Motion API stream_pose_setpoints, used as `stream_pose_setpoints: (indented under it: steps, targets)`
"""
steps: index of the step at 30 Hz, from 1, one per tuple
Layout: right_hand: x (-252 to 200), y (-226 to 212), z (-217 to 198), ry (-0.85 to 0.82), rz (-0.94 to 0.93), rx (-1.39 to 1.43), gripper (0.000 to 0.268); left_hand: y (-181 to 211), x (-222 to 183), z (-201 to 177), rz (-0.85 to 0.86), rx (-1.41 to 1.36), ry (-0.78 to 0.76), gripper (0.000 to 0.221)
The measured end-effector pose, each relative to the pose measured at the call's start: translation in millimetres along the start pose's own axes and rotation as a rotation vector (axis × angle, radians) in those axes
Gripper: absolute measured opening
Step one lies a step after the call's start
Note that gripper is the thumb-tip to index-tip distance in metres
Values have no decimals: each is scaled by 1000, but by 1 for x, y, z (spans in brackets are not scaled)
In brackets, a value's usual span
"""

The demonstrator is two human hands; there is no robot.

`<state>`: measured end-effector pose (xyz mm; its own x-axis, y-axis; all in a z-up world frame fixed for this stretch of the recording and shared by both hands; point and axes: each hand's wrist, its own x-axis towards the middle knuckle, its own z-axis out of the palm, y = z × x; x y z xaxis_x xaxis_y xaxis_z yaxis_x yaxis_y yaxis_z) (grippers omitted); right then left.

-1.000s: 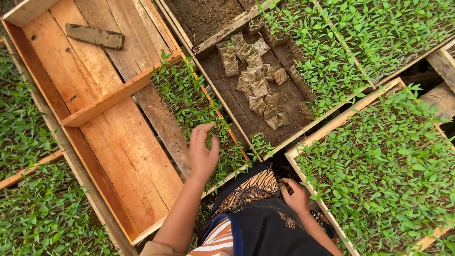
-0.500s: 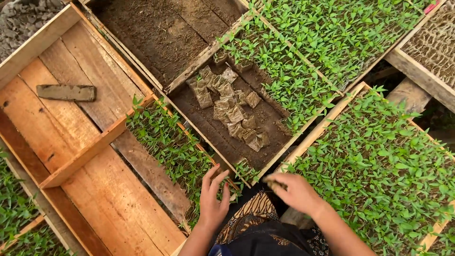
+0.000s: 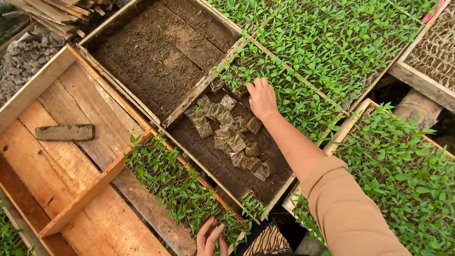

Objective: Sorting and transferring plant seedlings from nursery trays into a wooden box.

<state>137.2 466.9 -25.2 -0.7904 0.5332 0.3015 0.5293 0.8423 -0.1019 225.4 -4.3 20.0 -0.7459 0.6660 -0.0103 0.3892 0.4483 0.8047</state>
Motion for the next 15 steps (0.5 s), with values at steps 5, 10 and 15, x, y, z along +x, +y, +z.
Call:
stream_pose_setpoints:
  steps: [5,10,15]
  targets:
    - [30,3,-18,-214,-23,-5,57,-37,-7,33,-524,-524,211,31]
    - [37,4,-20,-259,-107,6,63,-47,-7,44,-605,-559,196,32]
    - [40,0,-13,-283,-115,-54,66,-33,4,39,-777,-793,274,33]
